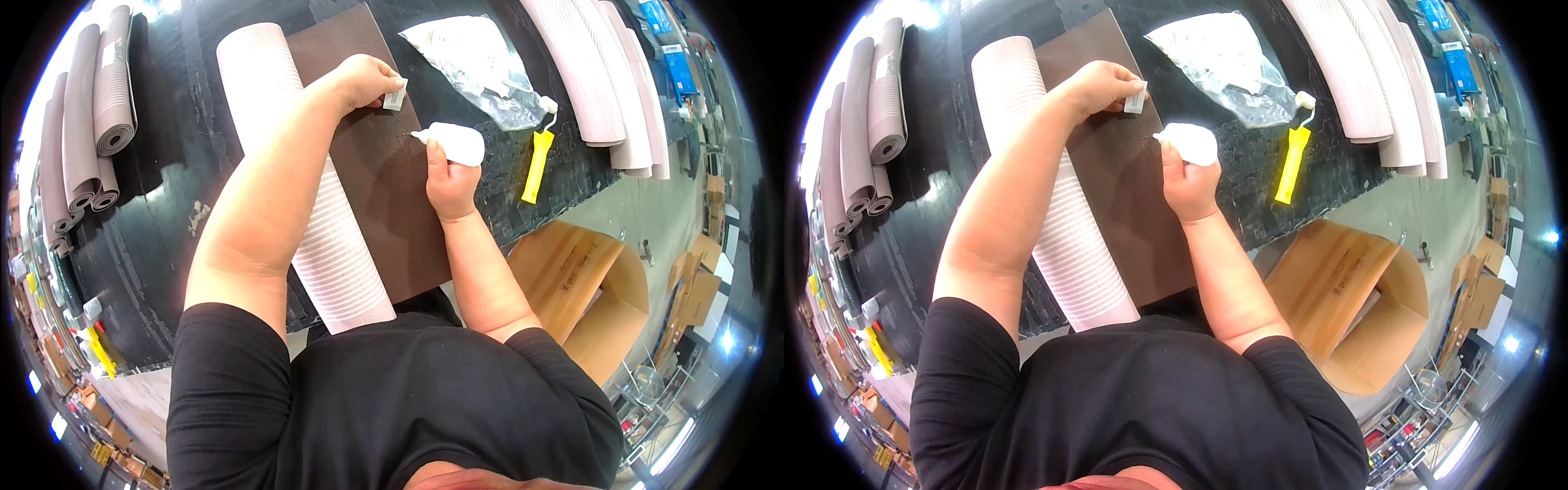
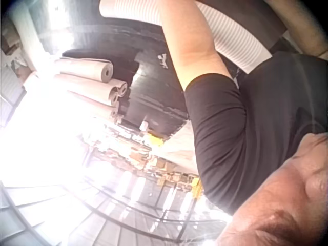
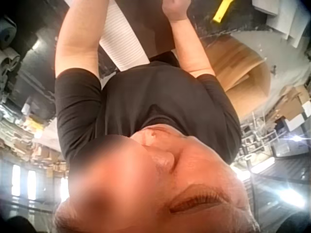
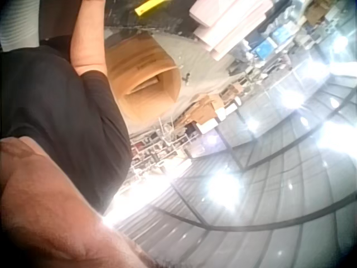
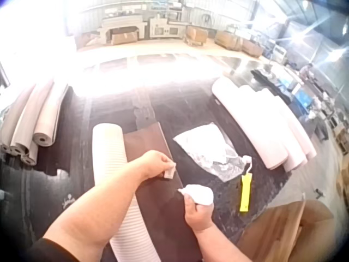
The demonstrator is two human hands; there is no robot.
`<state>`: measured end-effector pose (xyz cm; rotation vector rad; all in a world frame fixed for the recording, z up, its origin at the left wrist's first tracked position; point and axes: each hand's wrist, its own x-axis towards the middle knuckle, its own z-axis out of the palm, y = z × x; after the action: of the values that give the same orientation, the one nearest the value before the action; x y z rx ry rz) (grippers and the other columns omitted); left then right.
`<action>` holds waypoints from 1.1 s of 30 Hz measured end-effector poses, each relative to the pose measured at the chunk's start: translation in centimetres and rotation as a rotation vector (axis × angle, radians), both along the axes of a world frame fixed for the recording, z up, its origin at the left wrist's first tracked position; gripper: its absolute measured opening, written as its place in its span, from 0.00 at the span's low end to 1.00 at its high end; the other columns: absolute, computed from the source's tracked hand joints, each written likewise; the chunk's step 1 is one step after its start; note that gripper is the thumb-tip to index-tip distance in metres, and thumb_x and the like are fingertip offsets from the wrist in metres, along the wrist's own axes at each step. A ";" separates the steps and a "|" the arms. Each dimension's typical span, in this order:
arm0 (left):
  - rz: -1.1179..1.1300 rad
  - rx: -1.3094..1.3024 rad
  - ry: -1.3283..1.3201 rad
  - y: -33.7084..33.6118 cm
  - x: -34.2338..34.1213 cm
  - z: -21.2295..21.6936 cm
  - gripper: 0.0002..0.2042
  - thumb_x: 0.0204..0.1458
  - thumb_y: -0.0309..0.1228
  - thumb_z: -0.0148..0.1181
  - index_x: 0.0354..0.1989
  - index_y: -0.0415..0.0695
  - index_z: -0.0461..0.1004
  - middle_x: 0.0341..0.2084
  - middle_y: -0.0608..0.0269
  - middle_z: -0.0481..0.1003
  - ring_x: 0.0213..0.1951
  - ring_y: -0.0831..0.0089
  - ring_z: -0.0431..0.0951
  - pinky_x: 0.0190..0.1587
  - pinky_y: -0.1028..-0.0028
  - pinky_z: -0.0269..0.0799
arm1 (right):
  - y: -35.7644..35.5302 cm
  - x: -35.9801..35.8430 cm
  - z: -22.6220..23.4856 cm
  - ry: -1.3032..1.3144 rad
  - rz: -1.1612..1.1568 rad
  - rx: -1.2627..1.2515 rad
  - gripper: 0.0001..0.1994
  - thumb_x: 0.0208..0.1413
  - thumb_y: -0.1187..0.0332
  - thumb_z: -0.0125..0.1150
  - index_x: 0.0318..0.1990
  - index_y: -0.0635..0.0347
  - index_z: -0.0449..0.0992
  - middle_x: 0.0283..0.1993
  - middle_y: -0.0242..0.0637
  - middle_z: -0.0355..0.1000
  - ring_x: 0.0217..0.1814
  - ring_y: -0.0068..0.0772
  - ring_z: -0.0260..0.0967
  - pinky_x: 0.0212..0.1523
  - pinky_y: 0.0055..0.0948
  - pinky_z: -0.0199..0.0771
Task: The person applies adhesive from a bottle to small rectangular labels and then uses a small roller to press the labels onto large brown rectangular panels.
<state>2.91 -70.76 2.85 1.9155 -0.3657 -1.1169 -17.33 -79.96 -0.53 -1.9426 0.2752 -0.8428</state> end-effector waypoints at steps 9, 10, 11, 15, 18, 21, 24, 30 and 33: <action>0.003 -0.024 -0.008 -0.1 0.0 0.0 0.08 0.57 0.34 0.60 0.35 0.43 0.82 0.32 0.68 0.81 0.33 0.81 0.76 0.40 0.78 0.71 | 0.1 -0.3 0.1 0.028 -0.017 -0.026 0.08 0.58 0.69 0.61 0.39 0.65 0.78 0.37 0.42 0.77 0.37 0.41 0.75 0.41 0.32 0.74; 0.000 -0.024 -0.012 -0.1 0.0 0.0 0.08 0.57 0.34 0.60 0.35 0.43 0.82 0.32 0.68 0.81 0.33 0.81 0.76 0.39 0.78 0.71 | 0.1 -0.4 0.1 0.026 -0.016 -0.046 0.08 0.58 0.69 0.61 0.39 0.65 0.78 0.37 0.42 0.77 0.37 0.41 0.75 0.41 0.32 0.74; -0.003 -0.024 -0.017 -0.1 0.0 0.1 0.08 0.57 0.34 0.60 0.35 0.43 0.82 0.32 0.69 0.81 0.33 0.82 0.76 0.39 0.79 0.71 | 0.1 -0.5 0.0 0.029 -0.014 -0.045 0.08 0.58 0.69 0.61 0.39 0.65 0.78 0.37 0.42 0.77 0.37 0.41 0.75 0.41 0.32 0.74; -0.002 -0.027 0.000 0.0 -0.1 0.2 0.08 0.57 0.34 0.60 0.36 0.44 0.82 0.33 0.69 0.81 0.35 0.82 0.76 0.40 0.79 0.71 | 0.1 -0.7 -0.3 0.016 -0.024 -0.054 0.08 0.57 0.68 0.62 0.38 0.64 0.78 0.35 0.42 0.76 0.36 0.43 0.75 0.40 0.33 0.73; 0.005 -0.029 0.014 0.0 0.1 0.1 0.08 0.57 0.35 0.60 0.36 0.45 0.81 0.33 0.70 0.81 0.35 0.82 0.76 0.40 0.78 0.71 | 0.3 -0.7 0.0 0.013 -0.036 -0.075 0.08 0.57 0.68 0.62 0.38 0.64 0.78 0.35 0.43 0.76 0.36 0.43 0.75 0.39 0.33 0.73; -0.008 -0.031 0.024 0.0 0.0 0.3 0.08 0.57 0.36 0.60 0.35 0.45 0.81 0.33 0.70 0.81 0.35 0.82 0.76 0.41 0.78 0.71 | 0.2 -0.9 -0.1 0.015 -0.047 -0.087 0.08 0.57 0.67 0.62 0.37 0.64 0.78 0.34 0.43 0.76 0.35 0.43 0.75 0.38 0.33 0.73; 0.007 -0.029 0.025 0.0 0.0 0.2 0.08 0.57 0.36 0.60 0.35 0.46 0.81 0.33 0.70 0.81 0.35 0.83 0.76 0.42 0.78 0.71 | 0.2 -1.2 -0.1 0.026 -0.054 -0.114 0.08 0.56 0.67 0.62 0.37 0.63 0.78 0.34 0.42 0.76 0.34 0.43 0.75 0.37 0.33 0.73; -0.010 -0.015 0.029 0.0 0.2 0.1 0.08 0.58 0.36 0.60 0.37 0.46 0.81 0.35 0.70 0.81 0.38 0.82 0.77 0.44 0.78 0.71 | 0.2 -1.7 -0.1 0.032 -0.055 -0.148 0.07 0.56 0.68 0.62 0.36 0.63 0.78 0.32 0.42 0.75 0.31 0.43 0.74 0.35 0.33 0.73; -0.005 -0.016 0.031 0.0 0.1 0.1 0.08 0.58 0.36 0.59 0.38 0.46 0.81 0.36 0.69 0.81 0.39 0.81 0.77 0.46 0.77 0.71 | 0.2 -2.1 0.1 0.048 -0.056 -0.168 0.06 0.55 0.69 0.62 0.35 0.62 0.78 0.32 0.41 0.75 0.31 0.43 0.74 0.34 0.33 0.73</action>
<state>2.97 -70.77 2.92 1.8820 -0.3610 -1.1424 -19.45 -79.78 -0.39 -2.1219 0.2968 -0.8809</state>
